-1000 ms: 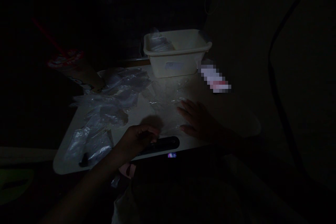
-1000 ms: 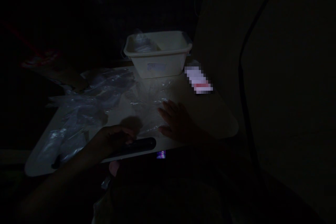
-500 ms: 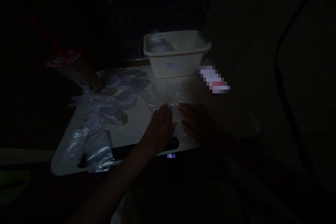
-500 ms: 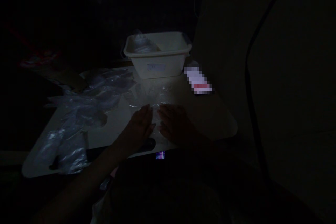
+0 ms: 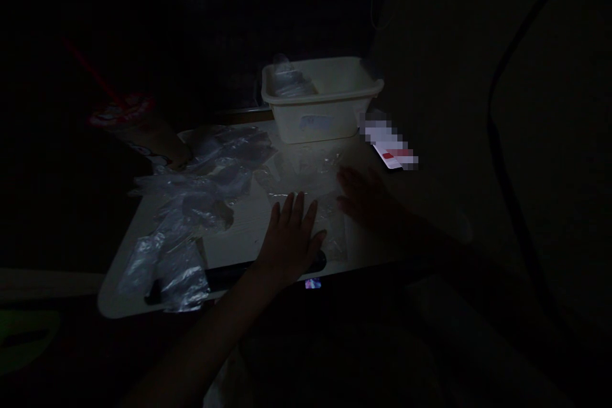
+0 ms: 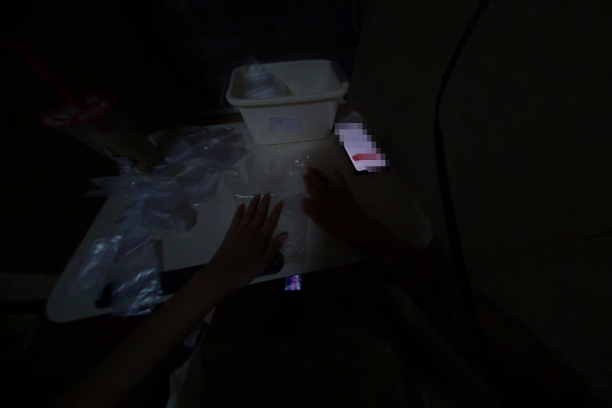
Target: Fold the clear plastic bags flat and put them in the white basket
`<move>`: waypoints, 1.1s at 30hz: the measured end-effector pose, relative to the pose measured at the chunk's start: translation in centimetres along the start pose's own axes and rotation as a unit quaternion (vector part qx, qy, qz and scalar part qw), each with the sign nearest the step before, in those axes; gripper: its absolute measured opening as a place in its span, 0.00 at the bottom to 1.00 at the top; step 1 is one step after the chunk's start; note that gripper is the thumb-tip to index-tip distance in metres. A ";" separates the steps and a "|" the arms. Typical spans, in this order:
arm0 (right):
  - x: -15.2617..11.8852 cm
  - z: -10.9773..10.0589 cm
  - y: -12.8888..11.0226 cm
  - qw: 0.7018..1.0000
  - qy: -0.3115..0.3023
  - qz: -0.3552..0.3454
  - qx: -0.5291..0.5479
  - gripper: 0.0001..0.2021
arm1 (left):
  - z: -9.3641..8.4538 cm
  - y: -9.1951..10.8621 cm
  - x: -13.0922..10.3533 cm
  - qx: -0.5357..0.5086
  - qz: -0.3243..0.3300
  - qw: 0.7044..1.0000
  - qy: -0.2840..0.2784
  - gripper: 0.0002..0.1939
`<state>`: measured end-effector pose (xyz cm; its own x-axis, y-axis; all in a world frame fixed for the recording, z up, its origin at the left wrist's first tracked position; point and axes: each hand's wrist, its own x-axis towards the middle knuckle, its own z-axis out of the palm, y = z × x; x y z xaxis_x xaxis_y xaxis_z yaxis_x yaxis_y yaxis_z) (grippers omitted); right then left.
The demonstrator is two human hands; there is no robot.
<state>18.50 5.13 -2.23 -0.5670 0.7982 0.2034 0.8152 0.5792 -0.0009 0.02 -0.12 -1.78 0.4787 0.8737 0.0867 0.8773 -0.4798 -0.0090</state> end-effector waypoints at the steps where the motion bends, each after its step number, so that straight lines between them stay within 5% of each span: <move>1: 0.1 -0.1 -0.5 1.000 -0.001 -0.026 0.006 0.24 | 0.0 0.0 0.0 0.001 0.001 1.000 0.000 0.26; 5: 0.3 -0.3 -1.9 0.995 -0.019 -0.092 0.028 0.23 | -0.1 0.0 -0.2 0.002 0.005 1.000 -0.004 0.27; 19: 1.0 0.8 0.7 1.000 0.014 0.010 -0.003 0.23 | 0.0 0.0 -0.4 -0.007 0.000 1.000 -0.001 0.26; 25: 0.8 0.3 -0.7 0.998 -0.005 -0.068 0.017 0.23 | -0.2 0.1 -0.8 -0.009 0.004 1.000 -0.009 0.26; 33: 1.6 1.6 2.0 1.000 0.000 -0.006 -0.027 0.24 | -0.3 0.3 -1.4 -0.005 0.001 1.000 -0.012 0.26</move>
<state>19.10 7.83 -3.45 -0.5762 0.7915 0.2040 0.8138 0.5787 0.0534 -0.39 -1.53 -1.66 0.4809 0.8745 0.0631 0.8762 -0.4819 0.0009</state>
